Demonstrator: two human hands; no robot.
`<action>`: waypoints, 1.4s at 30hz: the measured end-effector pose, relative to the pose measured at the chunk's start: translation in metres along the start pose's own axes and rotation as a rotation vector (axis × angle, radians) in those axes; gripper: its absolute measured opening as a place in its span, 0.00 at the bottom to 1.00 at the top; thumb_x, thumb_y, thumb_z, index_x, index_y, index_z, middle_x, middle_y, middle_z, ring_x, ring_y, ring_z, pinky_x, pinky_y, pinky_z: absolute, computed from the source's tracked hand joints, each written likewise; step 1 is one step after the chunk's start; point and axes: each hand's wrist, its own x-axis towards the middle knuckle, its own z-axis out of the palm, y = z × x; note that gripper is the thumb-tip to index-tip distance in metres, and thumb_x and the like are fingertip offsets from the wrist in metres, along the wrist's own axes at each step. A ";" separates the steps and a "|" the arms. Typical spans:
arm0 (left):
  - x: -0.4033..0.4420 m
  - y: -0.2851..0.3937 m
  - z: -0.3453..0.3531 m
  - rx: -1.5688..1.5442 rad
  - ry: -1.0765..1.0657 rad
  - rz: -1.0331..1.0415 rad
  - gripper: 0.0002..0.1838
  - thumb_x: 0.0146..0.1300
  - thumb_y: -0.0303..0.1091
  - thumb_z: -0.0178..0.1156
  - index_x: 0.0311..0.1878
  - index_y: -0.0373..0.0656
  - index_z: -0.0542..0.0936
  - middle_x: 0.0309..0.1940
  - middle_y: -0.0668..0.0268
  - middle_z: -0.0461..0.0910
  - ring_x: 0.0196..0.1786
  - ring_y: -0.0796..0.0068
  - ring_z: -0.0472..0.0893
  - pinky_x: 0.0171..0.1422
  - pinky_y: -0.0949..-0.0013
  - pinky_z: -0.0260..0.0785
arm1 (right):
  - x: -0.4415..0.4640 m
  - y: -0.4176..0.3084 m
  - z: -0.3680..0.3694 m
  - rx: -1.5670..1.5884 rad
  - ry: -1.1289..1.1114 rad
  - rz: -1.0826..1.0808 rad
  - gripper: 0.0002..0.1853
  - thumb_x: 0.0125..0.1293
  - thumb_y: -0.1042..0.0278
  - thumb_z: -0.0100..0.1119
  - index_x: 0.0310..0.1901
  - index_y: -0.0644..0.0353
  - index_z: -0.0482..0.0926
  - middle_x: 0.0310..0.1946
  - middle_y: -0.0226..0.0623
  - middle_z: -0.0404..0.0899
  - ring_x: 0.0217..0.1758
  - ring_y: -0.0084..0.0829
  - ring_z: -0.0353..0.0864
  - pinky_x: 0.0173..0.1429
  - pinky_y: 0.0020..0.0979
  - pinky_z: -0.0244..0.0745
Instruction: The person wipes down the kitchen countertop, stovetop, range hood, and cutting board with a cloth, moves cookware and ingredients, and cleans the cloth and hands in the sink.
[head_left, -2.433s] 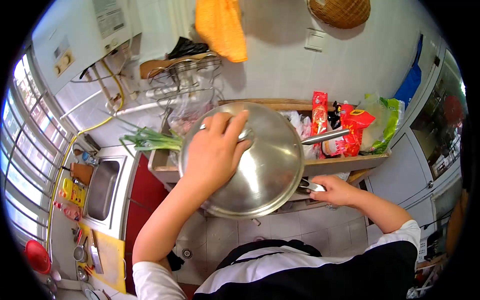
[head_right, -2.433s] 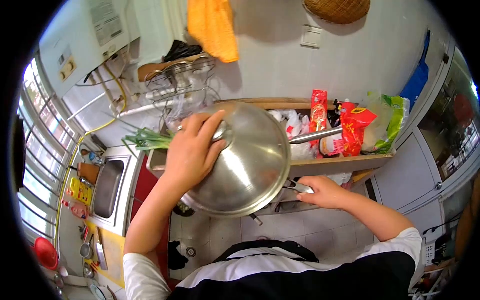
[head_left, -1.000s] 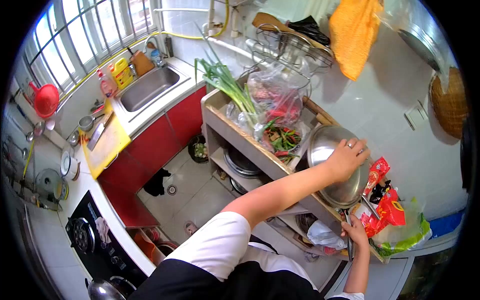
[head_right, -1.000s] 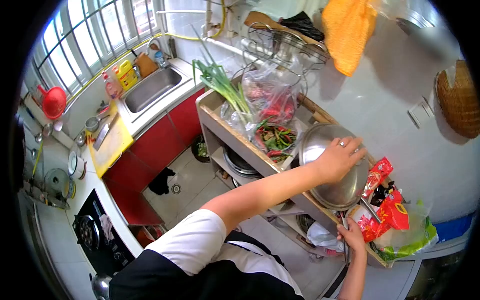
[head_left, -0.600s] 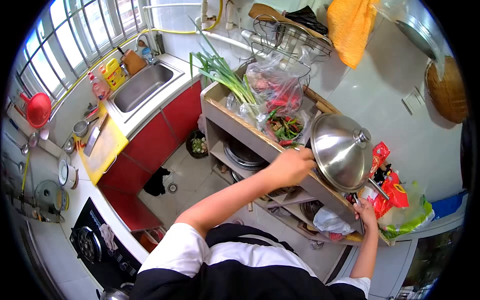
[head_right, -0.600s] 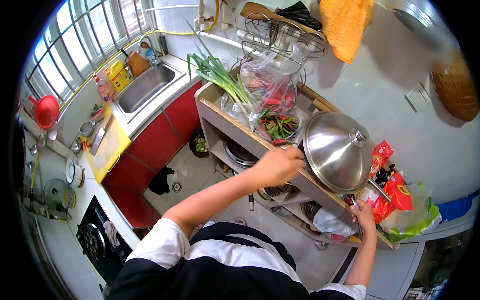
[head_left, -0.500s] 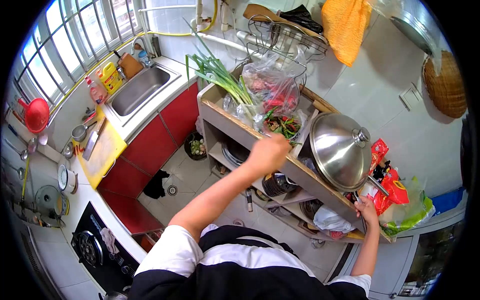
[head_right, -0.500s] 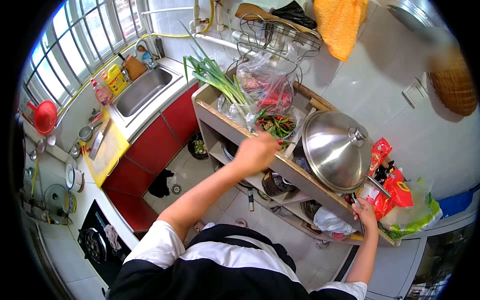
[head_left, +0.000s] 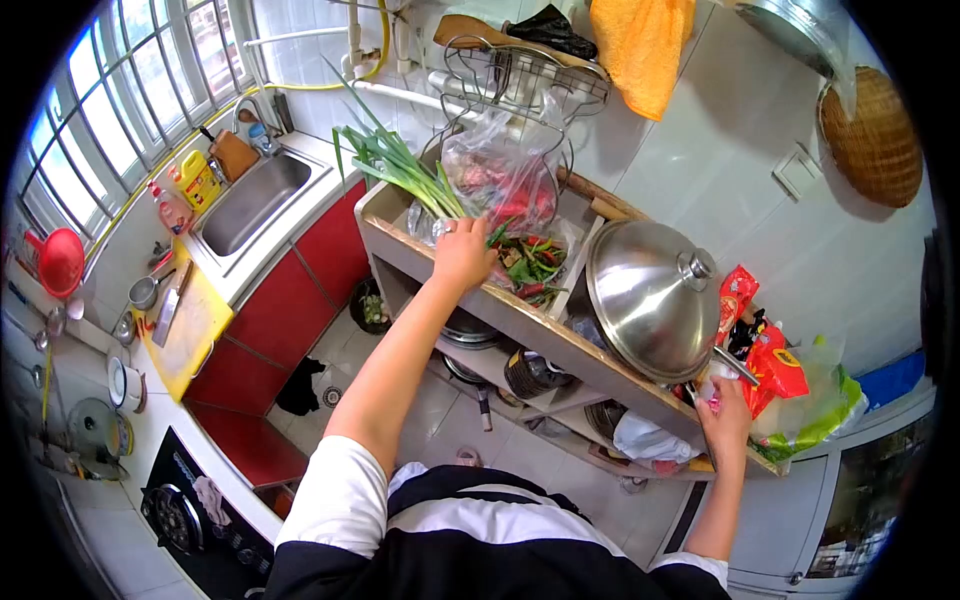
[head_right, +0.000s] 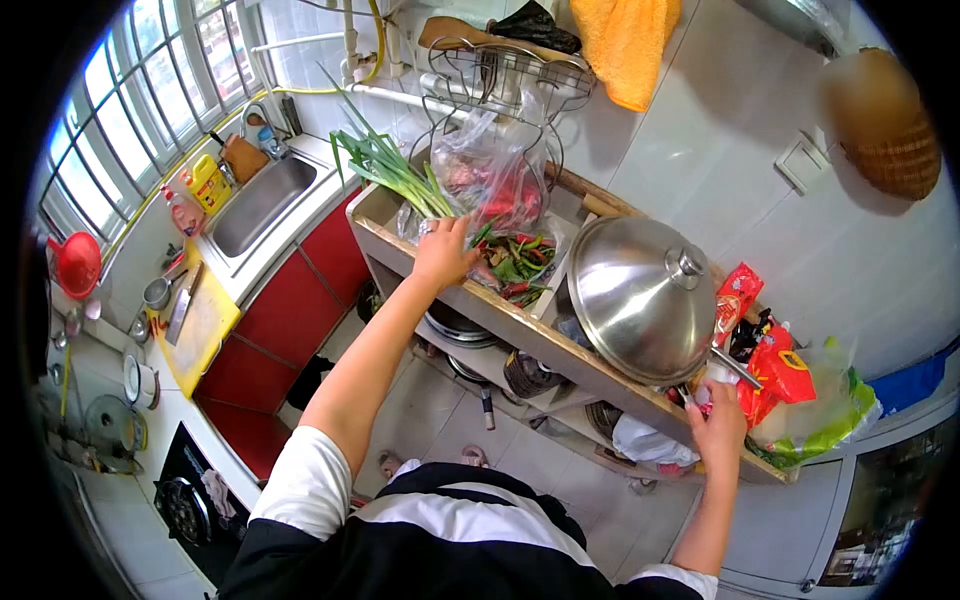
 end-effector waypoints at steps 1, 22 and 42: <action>0.001 -0.003 0.011 0.034 -0.001 0.041 0.29 0.54 0.42 0.64 0.60 0.47 0.73 0.53 0.57 0.75 0.56 0.52 0.74 0.58 0.52 0.68 | 0.004 -0.024 -0.015 0.000 0.003 -0.004 0.20 0.54 0.71 0.65 0.49 0.65 0.75 0.39 0.43 0.78 0.45 0.40 0.79 0.51 0.37 0.72; 0.007 -0.010 0.006 0.101 -0.189 0.350 0.11 0.54 0.31 0.59 0.42 0.51 0.83 0.38 0.62 0.77 0.41 0.60 0.82 0.46 0.57 0.70 | 0.239 -0.257 0.187 -0.141 -0.386 0.121 0.15 0.61 0.68 0.54 0.49 0.56 0.83 0.56 0.45 0.76 0.62 0.46 0.73 0.64 0.42 0.68; 0.032 0.027 0.030 -0.185 -0.331 0.642 0.15 0.46 0.43 0.65 0.36 0.46 0.83 0.33 0.58 0.79 0.37 0.56 0.82 0.40 0.54 0.74 | 0.212 -0.224 0.121 0.978 0.062 0.075 0.10 0.60 0.74 0.54 0.40 0.61 0.84 0.26 0.26 0.78 0.28 0.18 0.71 0.35 0.23 0.67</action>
